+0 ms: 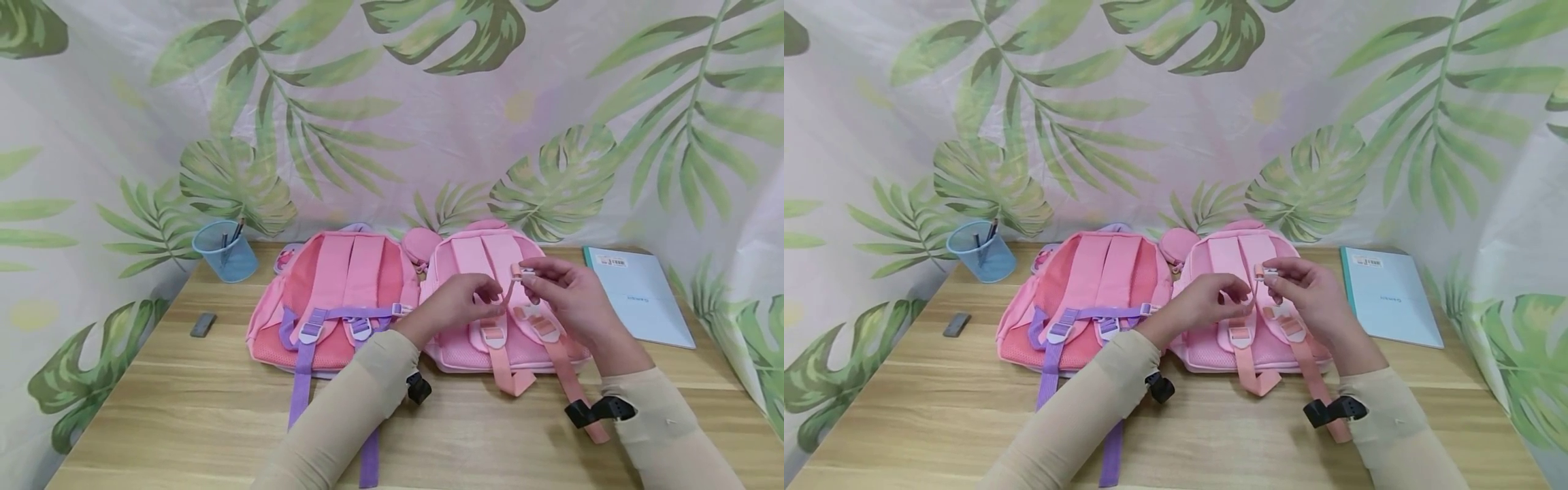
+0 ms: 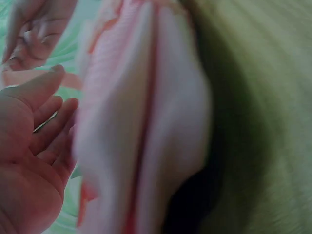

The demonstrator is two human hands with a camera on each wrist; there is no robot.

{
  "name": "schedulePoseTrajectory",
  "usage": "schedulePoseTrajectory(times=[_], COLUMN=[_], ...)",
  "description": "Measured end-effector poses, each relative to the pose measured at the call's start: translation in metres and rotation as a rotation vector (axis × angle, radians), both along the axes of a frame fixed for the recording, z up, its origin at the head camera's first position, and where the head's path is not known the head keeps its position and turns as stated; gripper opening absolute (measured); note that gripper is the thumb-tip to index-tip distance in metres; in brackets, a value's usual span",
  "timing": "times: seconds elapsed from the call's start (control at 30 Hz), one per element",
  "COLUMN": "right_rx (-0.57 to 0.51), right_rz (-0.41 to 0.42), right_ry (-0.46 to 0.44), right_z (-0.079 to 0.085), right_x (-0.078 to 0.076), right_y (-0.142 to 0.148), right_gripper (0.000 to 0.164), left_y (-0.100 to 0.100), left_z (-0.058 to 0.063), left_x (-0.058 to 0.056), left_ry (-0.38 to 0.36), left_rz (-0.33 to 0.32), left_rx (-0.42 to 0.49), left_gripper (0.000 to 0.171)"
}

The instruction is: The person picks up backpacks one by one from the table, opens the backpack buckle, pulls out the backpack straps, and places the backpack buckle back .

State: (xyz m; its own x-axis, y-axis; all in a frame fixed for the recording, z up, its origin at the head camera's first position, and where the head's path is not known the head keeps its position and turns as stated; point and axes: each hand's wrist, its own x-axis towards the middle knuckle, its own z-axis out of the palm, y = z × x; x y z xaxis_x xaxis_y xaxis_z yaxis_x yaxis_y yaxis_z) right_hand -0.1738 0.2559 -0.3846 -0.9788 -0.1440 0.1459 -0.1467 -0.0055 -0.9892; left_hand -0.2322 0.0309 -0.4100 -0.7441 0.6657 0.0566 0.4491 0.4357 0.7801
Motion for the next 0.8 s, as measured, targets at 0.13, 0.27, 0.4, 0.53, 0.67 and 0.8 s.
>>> schedulePoseTrajectory(times=[0.13, 0.27, 0.4, 0.53, 0.67, 0.8], right_rx=[0.007, 0.017, -0.028, -0.097, -0.173, -0.249], right_rz=[-0.005, -0.015, -0.01, -0.002, 0.007, 0.021], right_ry=[-0.003, -0.012, -0.016, -0.004, -0.006, -0.011], right_z=[0.0, 0.001, 0.003, 0.004, 0.004, 0.002], right_x=[-0.001, 0.0, 0.001, 0.002, 0.001, 0.001], right_y=[-0.001, -0.001, -0.001, 0.0, 0.002, 0.003], right_gripper=[0.023, 0.022, 0.025, 0.03, 0.034, 0.034], left_y=[0.002, 0.005, 0.006, 0.007, 0.007, 0.007], left_z=[-0.009, -0.014, -0.015, -0.017, -0.017, -0.018], left_x=[0.001, 0.001, 0.003, 0.004, 0.005, 0.006], left_ry=[-0.001, 0.019, 0.025, 0.059, 0.075, 0.068], left_rz=[-0.022, -0.015, 0.005, 0.016, 0.015, 0.011], left_rx=[-0.012, -0.011, -0.028, -0.053, -0.059, -0.067], left_gripper=[0.017, 0.012, 0.012, 0.01, 0.009, 0.011])
